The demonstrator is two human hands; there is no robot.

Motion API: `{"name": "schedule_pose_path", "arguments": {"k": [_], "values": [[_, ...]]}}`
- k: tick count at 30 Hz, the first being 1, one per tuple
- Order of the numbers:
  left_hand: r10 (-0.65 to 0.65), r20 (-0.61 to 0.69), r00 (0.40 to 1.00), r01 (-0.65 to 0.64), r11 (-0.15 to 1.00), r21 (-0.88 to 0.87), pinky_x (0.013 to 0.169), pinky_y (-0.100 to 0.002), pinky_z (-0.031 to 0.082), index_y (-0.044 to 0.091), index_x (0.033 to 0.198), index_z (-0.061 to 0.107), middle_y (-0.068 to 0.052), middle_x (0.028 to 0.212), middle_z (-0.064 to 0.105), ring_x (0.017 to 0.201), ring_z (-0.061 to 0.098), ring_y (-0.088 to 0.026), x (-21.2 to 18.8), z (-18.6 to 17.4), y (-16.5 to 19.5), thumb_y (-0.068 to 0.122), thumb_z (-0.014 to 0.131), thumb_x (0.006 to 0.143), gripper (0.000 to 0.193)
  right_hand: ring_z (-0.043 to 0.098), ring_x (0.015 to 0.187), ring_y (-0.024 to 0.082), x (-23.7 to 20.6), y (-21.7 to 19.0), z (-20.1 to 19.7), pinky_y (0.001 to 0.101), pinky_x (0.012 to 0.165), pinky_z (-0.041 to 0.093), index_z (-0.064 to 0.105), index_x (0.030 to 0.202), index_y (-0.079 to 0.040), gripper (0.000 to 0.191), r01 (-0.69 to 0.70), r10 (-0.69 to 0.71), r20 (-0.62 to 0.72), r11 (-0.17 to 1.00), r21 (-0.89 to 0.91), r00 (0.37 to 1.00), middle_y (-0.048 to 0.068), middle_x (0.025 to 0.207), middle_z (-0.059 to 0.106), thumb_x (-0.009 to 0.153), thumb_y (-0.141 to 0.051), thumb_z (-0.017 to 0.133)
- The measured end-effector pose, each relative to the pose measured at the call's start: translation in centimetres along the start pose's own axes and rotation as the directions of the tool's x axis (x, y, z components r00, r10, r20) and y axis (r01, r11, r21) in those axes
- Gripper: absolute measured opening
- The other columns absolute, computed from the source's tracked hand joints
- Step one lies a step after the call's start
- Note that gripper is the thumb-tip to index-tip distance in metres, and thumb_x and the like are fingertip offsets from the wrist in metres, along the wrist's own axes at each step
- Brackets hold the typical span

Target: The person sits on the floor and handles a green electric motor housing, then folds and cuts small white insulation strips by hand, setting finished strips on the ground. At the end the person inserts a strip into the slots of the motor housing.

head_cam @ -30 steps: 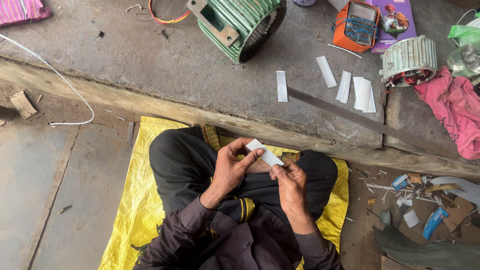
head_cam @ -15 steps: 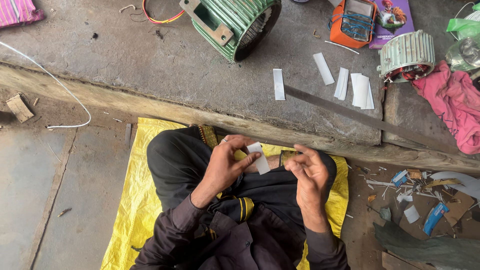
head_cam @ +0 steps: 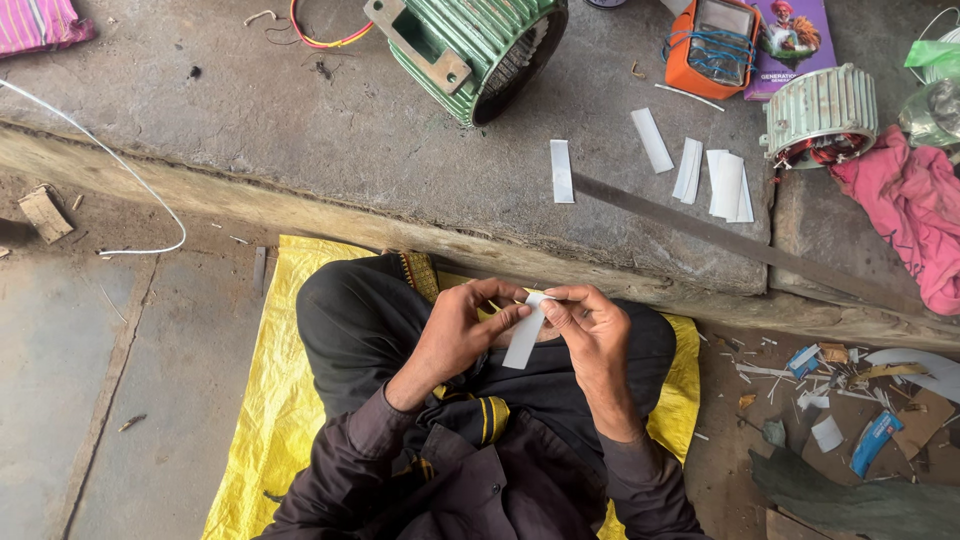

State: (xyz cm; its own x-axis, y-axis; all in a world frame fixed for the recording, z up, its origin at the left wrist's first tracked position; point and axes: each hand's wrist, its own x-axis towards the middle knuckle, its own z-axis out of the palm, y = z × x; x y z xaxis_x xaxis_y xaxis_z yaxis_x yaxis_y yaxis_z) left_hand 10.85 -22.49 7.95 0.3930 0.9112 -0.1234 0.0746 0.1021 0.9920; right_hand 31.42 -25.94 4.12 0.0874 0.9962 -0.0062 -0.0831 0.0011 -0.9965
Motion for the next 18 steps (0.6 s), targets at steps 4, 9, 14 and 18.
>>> {"name": "schedule_pose_path", "arguments": {"k": [4, 9, 14, 18], "values": [[0.007, 0.03, 1.0, -0.003, 0.993, -0.116, 0.07, -0.025, 0.059, -0.001, 0.112, 0.075, -0.007, 0.091, 0.079, 0.082, 0.07, -0.007, 0.0, 0.2, -0.4, 0.02, 0.072, 0.096, 0.027, 0.072, 0.087, 0.014, -0.5, 0.3, -0.2, 0.0276, 0.073, 0.065, 0.074, 0.103, 0.002, 0.012, 0.085, -0.085, 0.013, 0.996, -0.023, 0.996, 0.01, 0.098, 0.073, 0.092, 0.004, 0.074], [-0.063, 0.011, 0.998, 0.064, 0.984, -0.166, 0.07, -0.024, 0.06, -0.001, 0.114, 0.074, -0.007, 0.09, 0.079, 0.081, 0.072, -0.007, -0.2, 0.9, -0.2, 0.02, 0.073, 0.095, 0.028, 0.072, 0.089, 0.014, -0.4, 0.4, -0.1, 0.0253, 0.072, 0.061, 0.074, 0.103, 0.003, 0.012, 0.146, -0.146, 0.006, 0.986, -0.078, 0.989, 0.01, 0.103, 0.073, 0.091, 0.007, 0.074], [0.055, -0.042, 0.998, -0.059, 0.991, -0.116, 0.074, -0.024, 0.061, -0.001, 0.115, 0.074, -0.008, 0.095, 0.08, 0.085, 0.074, -0.009, -0.3, 1.2, -0.2, 0.016, 0.075, 0.094, 0.027, 0.073, 0.095, 0.015, -0.5, 0.0, 0.1, 0.0256, 0.078, 0.062, 0.074, 0.104, 0.004, 0.013, 0.196, -0.197, -0.002, 0.976, -0.095, 0.98, 0.01, 0.106, 0.073, 0.092, 0.008, 0.074], [0.07, -0.083, 0.994, -0.081, 0.987, -0.138, 0.074, -0.025, 0.063, 0.0, 0.116, 0.074, -0.008, 0.096, 0.08, 0.087, 0.075, -0.009, -0.6, 1.5, -0.3, 0.013, 0.075, 0.093, 0.026, 0.072, 0.092, 0.013, -0.8, -0.7, 0.0, 0.0258, 0.078, 0.062, 0.074, 0.11, 0.004, 0.022, 0.062, -0.061, 0.014, 0.998, -0.016, 0.998, 0.009, 0.105, 0.072, 0.088, 0.007, 0.074]]}}
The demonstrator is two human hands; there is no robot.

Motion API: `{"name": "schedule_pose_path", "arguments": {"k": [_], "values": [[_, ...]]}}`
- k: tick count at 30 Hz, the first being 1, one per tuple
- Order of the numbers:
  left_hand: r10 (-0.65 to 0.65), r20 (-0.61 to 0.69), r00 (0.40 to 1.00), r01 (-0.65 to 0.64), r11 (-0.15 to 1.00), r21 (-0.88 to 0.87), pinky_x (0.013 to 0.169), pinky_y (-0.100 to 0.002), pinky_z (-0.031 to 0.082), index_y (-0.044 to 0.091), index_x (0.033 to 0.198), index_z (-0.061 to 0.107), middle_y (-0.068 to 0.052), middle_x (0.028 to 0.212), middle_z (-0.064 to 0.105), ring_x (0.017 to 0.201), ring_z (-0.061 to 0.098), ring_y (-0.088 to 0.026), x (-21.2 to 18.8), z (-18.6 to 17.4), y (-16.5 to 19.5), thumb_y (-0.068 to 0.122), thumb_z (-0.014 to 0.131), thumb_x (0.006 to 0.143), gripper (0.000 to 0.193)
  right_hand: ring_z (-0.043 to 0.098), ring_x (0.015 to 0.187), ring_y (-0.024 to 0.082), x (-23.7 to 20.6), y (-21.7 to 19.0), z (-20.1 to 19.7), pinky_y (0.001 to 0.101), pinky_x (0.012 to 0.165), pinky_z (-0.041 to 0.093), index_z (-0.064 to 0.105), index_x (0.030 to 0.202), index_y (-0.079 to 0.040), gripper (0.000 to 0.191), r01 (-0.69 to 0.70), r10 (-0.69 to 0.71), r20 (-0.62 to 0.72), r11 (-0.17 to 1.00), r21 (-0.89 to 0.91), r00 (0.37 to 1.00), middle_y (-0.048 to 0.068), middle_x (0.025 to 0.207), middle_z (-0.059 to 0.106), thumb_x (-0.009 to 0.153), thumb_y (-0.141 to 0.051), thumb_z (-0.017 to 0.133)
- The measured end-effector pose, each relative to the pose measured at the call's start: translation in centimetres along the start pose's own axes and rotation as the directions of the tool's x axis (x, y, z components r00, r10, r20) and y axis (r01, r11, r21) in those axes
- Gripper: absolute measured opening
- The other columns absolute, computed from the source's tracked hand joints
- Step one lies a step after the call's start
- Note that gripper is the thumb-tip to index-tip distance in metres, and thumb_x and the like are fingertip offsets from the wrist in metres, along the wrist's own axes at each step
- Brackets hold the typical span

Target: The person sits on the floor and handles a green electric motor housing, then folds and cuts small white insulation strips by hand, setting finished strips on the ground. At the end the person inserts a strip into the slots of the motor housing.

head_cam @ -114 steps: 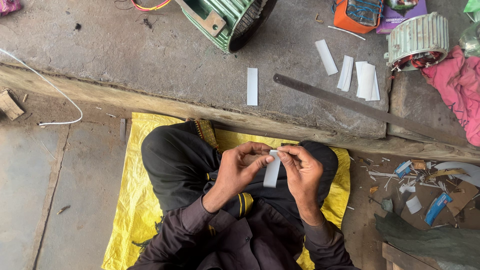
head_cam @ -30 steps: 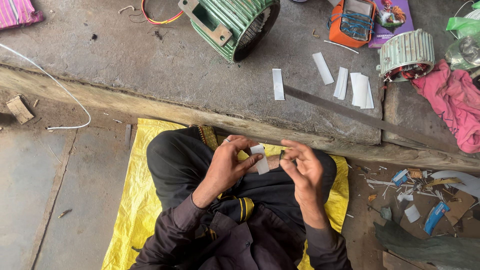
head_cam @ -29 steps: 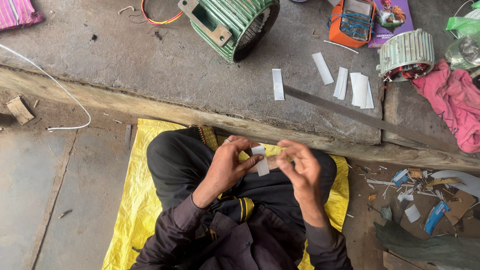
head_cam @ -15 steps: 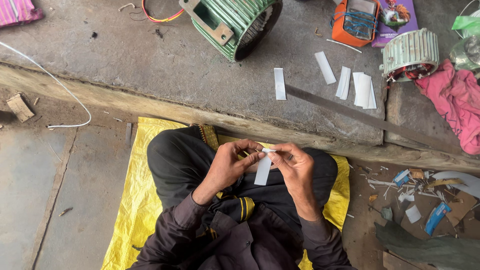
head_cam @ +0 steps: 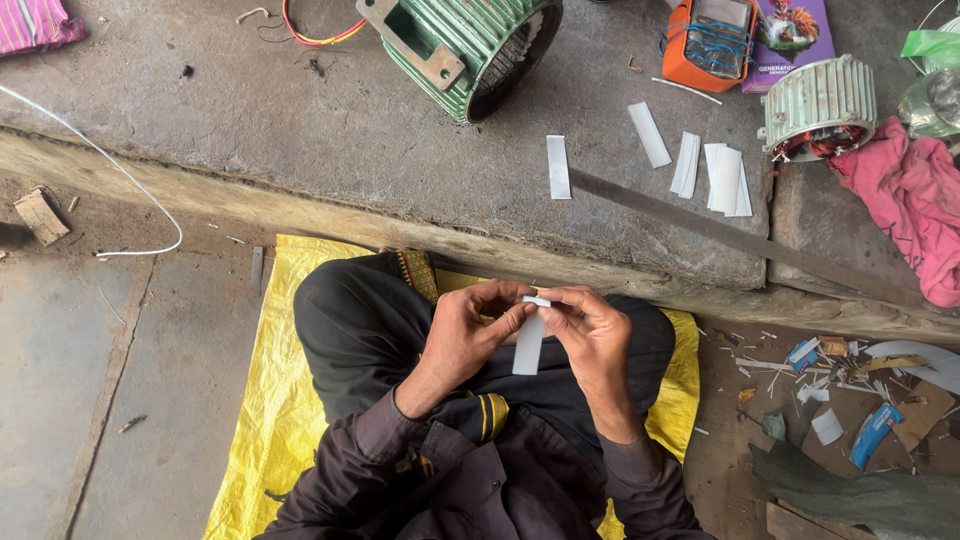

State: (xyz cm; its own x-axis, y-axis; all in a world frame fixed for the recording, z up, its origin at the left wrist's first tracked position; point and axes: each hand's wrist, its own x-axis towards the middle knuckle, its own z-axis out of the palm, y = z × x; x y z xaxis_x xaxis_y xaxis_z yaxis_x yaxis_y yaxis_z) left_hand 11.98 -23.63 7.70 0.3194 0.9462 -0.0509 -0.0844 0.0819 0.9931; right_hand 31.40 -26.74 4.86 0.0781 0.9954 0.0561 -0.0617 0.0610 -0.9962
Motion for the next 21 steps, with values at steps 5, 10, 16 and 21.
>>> {"name": "schedule_pose_path", "arguments": {"k": [5, 10, 16, 21], "values": [[0.038, -0.027, 0.999, -0.036, 0.996, 0.082, 0.07, -0.025, 0.063, 0.002, 0.116, 0.074, -0.01, 0.093, 0.081, 0.085, 0.076, -0.01, -0.1, 0.4, 0.6, 0.013, 0.075, 0.092, 0.026, 0.072, 0.092, 0.013, -0.1, -0.6, 0.0, 0.0259, 0.081, 0.062, 0.074, 0.11, 0.005, 0.017, 0.01, -0.01, -0.019, 1.0, 0.01, 1.0, 0.01, 0.104, 0.074, 0.093, 0.004, 0.074], [0.125, -0.108, 0.986, -0.095, 0.964, 0.249, 0.061, -0.025, 0.056, 0.003, 0.113, 0.076, -0.008, 0.093, 0.08, 0.072, 0.073, -0.009, -0.7, 1.3, 0.8, 0.015, 0.077, 0.092, 0.024, 0.069, 0.083, 0.01, -0.4, -1.1, 0.7, 0.022, 0.072, 0.057, 0.075, 0.11, 0.003, 0.017, 0.104, -0.123, -0.094, 0.977, -0.187, 0.988, 0.008, 0.099, 0.075, 0.092, 0.001, 0.076], [0.15, -0.139, 0.979, -0.106, 0.953, 0.284, 0.058, -0.025, 0.054, 0.004, 0.111, 0.077, -0.006, 0.086, 0.077, 0.066, 0.07, -0.009, -0.9, 1.8, 0.3, 0.015, 0.077, 0.092, 0.022, 0.07, 0.081, 0.008, -0.9, -1.7, 1.3, 0.0211, 0.071, 0.057, 0.075, 0.108, 0.001, 0.015, 0.16, -0.206, -0.116, 0.935, -0.317, 0.972, 0.008, 0.101, 0.077, 0.092, 0.0, 0.076], [0.127, -0.139, 0.982, -0.084, 0.956, 0.28, 0.057, -0.025, 0.055, 0.005, 0.109, 0.076, -0.006, 0.085, 0.078, 0.066, 0.071, -0.01, -0.7, 1.9, 0.2, 0.016, 0.076, 0.092, 0.02, 0.071, 0.082, 0.008, -0.8, -1.6, 1.6, 0.0211, 0.071, 0.058, 0.074, 0.107, 0.001, 0.014, 0.159, -0.206, -0.121, 0.936, -0.315, 0.971, 0.008, 0.099, 0.076, 0.094, -0.002, 0.076]]}}
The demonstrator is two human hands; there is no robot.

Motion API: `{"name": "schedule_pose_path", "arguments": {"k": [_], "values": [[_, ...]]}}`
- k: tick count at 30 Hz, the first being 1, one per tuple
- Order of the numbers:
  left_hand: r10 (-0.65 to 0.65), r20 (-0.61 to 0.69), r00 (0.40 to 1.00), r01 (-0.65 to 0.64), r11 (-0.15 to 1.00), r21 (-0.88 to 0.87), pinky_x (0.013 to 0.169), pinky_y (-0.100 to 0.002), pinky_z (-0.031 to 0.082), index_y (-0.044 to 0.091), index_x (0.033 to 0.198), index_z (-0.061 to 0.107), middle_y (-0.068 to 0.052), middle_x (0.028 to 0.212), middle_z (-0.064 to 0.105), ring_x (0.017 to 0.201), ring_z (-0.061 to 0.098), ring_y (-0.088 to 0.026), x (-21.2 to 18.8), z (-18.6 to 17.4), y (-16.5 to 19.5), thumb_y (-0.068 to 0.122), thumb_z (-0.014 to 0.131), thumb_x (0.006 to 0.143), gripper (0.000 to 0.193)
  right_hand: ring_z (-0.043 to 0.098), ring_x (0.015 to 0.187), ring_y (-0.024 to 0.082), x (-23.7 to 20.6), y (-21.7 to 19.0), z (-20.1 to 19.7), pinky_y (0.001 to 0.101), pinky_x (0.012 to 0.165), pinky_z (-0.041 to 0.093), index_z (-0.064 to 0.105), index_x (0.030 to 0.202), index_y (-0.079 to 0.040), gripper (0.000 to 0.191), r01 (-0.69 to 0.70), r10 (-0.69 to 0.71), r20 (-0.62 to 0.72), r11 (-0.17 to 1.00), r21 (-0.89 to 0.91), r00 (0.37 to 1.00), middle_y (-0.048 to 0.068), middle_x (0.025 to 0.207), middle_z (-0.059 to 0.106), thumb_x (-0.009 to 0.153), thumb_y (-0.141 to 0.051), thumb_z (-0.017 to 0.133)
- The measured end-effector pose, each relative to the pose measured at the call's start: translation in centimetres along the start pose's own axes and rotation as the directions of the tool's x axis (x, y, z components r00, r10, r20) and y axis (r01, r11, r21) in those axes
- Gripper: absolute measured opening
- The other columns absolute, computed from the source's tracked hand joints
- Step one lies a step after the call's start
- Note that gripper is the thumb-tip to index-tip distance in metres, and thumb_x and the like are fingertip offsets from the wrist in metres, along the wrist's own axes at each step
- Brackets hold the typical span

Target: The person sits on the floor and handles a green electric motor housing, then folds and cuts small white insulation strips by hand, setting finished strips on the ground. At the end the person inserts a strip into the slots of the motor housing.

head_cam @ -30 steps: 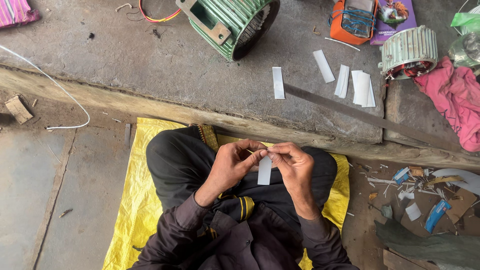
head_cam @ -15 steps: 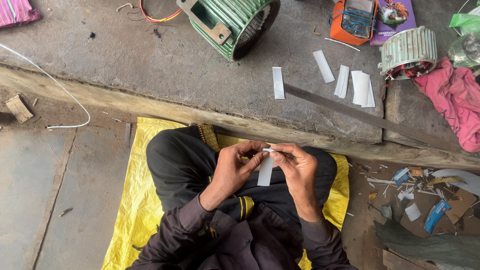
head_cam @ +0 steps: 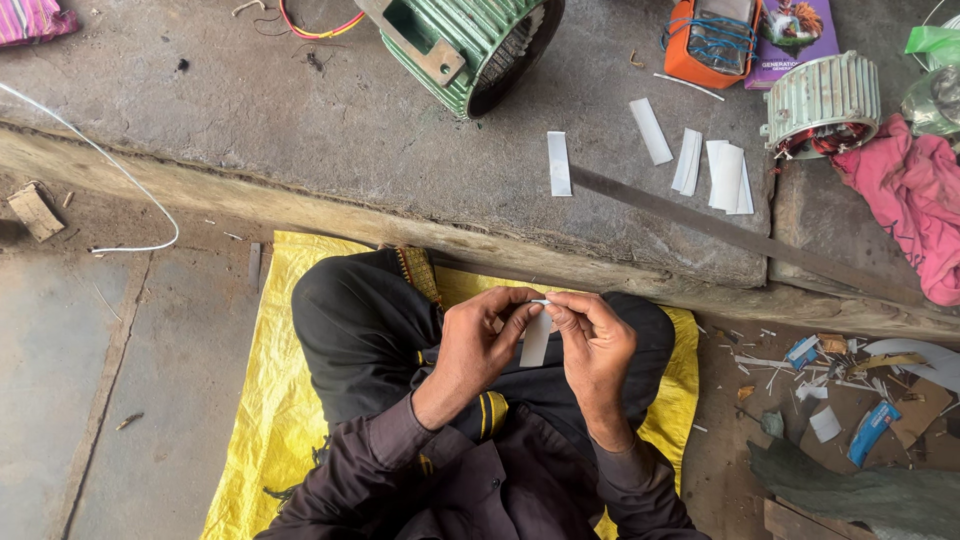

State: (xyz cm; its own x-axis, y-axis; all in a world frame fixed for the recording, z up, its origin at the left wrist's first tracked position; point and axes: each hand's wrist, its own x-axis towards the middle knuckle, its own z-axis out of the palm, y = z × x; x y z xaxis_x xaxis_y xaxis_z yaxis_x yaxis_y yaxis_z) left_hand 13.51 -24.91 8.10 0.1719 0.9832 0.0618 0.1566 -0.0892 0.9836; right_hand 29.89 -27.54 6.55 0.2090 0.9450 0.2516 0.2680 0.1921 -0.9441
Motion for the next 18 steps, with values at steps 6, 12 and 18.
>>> {"name": "schedule_pose_path", "arguments": {"k": [6, 12, 18], "values": [[0.104, -0.024, 0.994, -0.104, 0.995, 0.001, 0.062, -0.027, 0.058, 0.004, 0.109, 0.075, -0.008, 0.089, 0.077, 0.072, 0.074, -0.013, -0.1, 0.1, -0.2, 0.018, 0.074, 0.095, 0.019, 0.072, 0.088, 0.009, 0.0, 0.2, 0.1, 0.0213, 0.075, 0.059, 0.073, 0.106, 0.002, 0.011, 0.017, -0.017, -0.011, 1.0, -0.011, 1.0, 0.007, 0.099, 0.076, 0.096, -0.004, 0.074], [-0.003, -0.008, 1.0, 0.002, 0.999, -0.036, 0.059, -0.026, 0.054, 0.003, 0.106, 0.077, -0.007, 0.077, 0.074, 0.065, 0.068, -0.011, 0.0, 0.1, -0.1, 0.021, 0.073, 0.095, 0.021, 0.071, 0.091, 0.01, 0.0, 0.0, 0.0, 0.0213, 0.079, 0.057, 0.073, 0.107, 0.002, 0.011, -0.027, 0.027, 0.008, 1.0, -0.016, 1.0, 0.007, 0.101, 0.075, 0.097, -0.004, 0.074], [-0.073, 0.032, 0.997, 0.075, 0.995, -0.072, 0.054, -0.023, 0.05, 0.004, 0.106, 0.077, -0.005, 0.072, 0.075, 0.06, 0.065, -0.006, 0.2, -0.2, -0.4, 0.023, 0.073, 0.095, 0.023, 0.07, 0.09, 0.012, 1.0, 0.8, -1.5, 0.0238, 0.08, 0.059, 0.069, 0.113, 0.004, 0.026, -0.324, 0.266, 0.218, 0.895, 0.307, 0.939, 0.009, 0.098, 0.074, 0.089, -0.003, 0.076]]}}
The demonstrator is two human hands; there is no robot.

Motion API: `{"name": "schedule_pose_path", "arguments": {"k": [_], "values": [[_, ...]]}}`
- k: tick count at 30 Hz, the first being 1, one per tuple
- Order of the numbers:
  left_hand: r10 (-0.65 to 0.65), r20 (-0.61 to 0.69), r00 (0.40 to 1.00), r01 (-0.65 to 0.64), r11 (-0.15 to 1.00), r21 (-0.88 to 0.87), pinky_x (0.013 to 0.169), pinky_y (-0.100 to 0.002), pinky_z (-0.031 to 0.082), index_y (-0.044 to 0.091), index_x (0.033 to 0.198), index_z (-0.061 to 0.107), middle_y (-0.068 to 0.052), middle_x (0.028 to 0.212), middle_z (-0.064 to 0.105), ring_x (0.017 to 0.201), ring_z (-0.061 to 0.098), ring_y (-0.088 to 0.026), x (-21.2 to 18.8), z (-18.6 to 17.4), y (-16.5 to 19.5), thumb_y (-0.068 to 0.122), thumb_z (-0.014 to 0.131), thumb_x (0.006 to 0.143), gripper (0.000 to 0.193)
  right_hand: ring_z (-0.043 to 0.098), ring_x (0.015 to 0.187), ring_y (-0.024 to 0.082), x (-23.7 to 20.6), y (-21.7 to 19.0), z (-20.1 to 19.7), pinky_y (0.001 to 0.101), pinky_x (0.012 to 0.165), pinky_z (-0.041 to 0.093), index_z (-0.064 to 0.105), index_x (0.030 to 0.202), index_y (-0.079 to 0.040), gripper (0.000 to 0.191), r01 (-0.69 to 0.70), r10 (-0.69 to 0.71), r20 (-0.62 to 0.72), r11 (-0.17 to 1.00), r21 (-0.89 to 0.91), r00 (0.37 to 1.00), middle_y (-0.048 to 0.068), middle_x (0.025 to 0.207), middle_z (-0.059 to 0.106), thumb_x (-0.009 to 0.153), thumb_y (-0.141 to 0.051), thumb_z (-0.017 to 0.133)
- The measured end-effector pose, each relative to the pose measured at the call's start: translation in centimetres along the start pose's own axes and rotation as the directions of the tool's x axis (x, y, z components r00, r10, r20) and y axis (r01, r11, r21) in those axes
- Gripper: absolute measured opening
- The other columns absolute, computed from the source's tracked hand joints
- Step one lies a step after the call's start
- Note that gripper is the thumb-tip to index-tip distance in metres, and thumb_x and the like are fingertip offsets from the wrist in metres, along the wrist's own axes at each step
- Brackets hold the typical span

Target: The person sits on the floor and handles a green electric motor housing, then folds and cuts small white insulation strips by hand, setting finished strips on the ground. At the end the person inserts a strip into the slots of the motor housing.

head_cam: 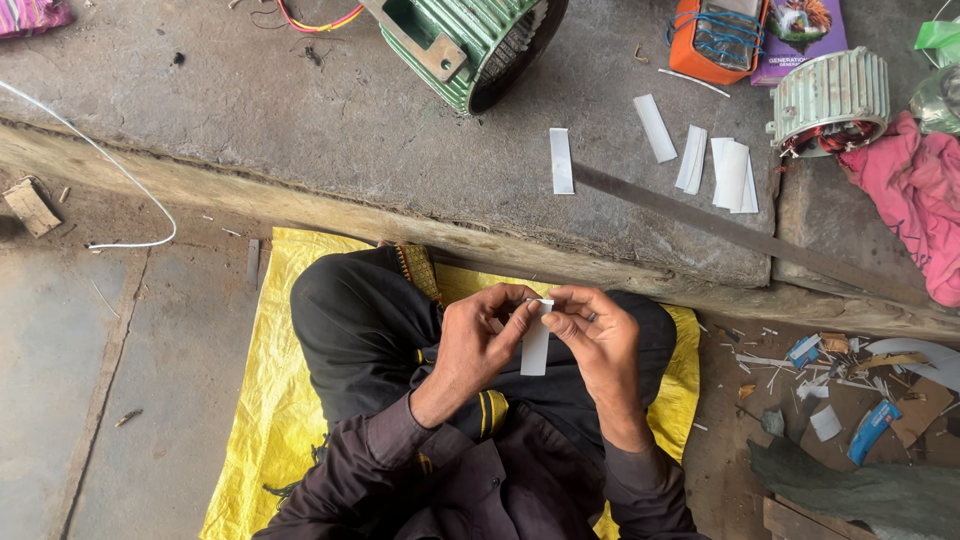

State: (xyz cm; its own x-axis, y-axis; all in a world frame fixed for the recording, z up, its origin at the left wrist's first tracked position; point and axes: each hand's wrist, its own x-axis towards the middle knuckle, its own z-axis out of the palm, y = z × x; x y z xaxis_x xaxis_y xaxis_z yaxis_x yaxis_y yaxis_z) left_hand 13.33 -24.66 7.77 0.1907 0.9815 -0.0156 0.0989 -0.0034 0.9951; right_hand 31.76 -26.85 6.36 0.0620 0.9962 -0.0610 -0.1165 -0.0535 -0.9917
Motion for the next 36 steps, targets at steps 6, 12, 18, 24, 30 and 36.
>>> {"name": "schedule_pose_path", "arguments": {"k": [6, 12, 18, 24, 30, 36], "values": [[-0.037, 0.073, 0.997, 0.053, 0.97, -0.237, 0.065, -0.022, 0.056, 0.0, 0.108, 0.076, -0.003, 0.085, 0.077, 0.074, 0.068, -0.004, 0.2, 0.7, -1.4, 0.019, 0.073, 0.096, 0.022, 0.064, 0.087, 0.009, -0.3, 1.4, -0.8, 0.021, 0.077, 0.052, 0.07, 0.109, 0.006, 0.016, 0.034, -0.035, -0.015, 0.999, -0.016, 0.999, 0.007, 0.097, 0.07, 0.097, -0.003, 0.072], [-0.083, 0.166, 0.983, 0.141, 0.916, -0.377, 0.072, -0.024, 0.057, -0.003, 0.106, 0.077, -0.003, 0.088, 0.076, 0.079, 0.067, -0.006, 0.5, 0.5, -3.1, 0.015, 0.075, 0.095, 0.021, 0.064, 0.09, 0.01, -0.1, 1.8, -0.7, 0.0227, 0.082, 0.051, 0.07, 0.109, 0.005, 0.012, 0.066, -0.069, 0.025, 0.994, 0.089, 0.997, 0.006, 0.1, 0.069, 0.098, -0.001, 0.068], [-0.099, 0.147, 0.984, 0.152, 0.897, -0.415, 0.073, -0.022, 0.055, -0.001, 0.108, 0.078, -0.002, 0.087, 0.076, 0.08, 0.066, -0.004, 0.5, 0.2, -3.6, 0.016, 0.074, 0.096, 0.022, 0.064, 0.097, 0.011, 0.1, 1.0, -0.6, 0.0258, 0.087, 0.052, 0.067, 0.114, 0.001, 0.023, -0.026, 0.019, 0.058, 0.992, 0.121, 0.998, 0.005, 0.103, 0.069, 0.091, -0.003, 0.07], [-0.113, -0.015, 0.994, 0.091, 0.865, -0.493, 0.071, -0.025, 0.051, -0.005, 0.113, 0.079, -0.006, 0.094, 0.077, 0.081, 0.064, -0.008, 0.9, 0.1, -3.8, 0.015, 0.078, 0.096, 0.026, 0.071, 0.092, 0.021, -0.5, 2.1, -1.7, 0.0345, 0.087, 0.058, 0.069, 0.111, 0.002, 0.016, -0.044, 0.043, 0.01, 0.991, 0.124, 0.999, 0.013, 0.101, 0.075, 0.096, -0.005, 0.069], [-0.039, 0.21, 0.977, 0.116, 0.923, -0.368, 0.09, -0.028, 0.056, 0.003, 0.138, 0.058, -0.007, 0.125, 0.07, 0.112, 0.065, -0.011, 0.7, -0.8, -3.1, 0.019, 0.078, 0.087, 0.057, 0.07, 0.089, 0.016, 1.1, 1.7, -4.2, 0.0328, 0.081, 0.058, 0.071, 0.116, -0.001, 0.016, 0.168, -0.102, -0.209, 0.931, 0.324, 0.973, 0.008, 0.1, 0.073, 0.1, -0.003, 0.07], [-0.047, 0.259, 0.965, 0.136, 0.933, -0.334, 0.083, -0.027, 0.057, -0.004, 0.125, 0.072, -0.009, 0.107, 0.079, 0.095, 0.069, -0.011, 1.0, -0.3, -3.1, 0.017, 0.076, 0.096, 0.036, 0.07, 0.082, 0.011, 0.8, 0.3, -1.6, 0.0256, 0.073, 0.058, 0.07, 0.128, 0.002, 0.035, 0.073, -0.075, -0.009, 0.982, -0.172, 0.997, 0.01, 0.095, 0.076, 0.094, -0.006, 0.075]]}}
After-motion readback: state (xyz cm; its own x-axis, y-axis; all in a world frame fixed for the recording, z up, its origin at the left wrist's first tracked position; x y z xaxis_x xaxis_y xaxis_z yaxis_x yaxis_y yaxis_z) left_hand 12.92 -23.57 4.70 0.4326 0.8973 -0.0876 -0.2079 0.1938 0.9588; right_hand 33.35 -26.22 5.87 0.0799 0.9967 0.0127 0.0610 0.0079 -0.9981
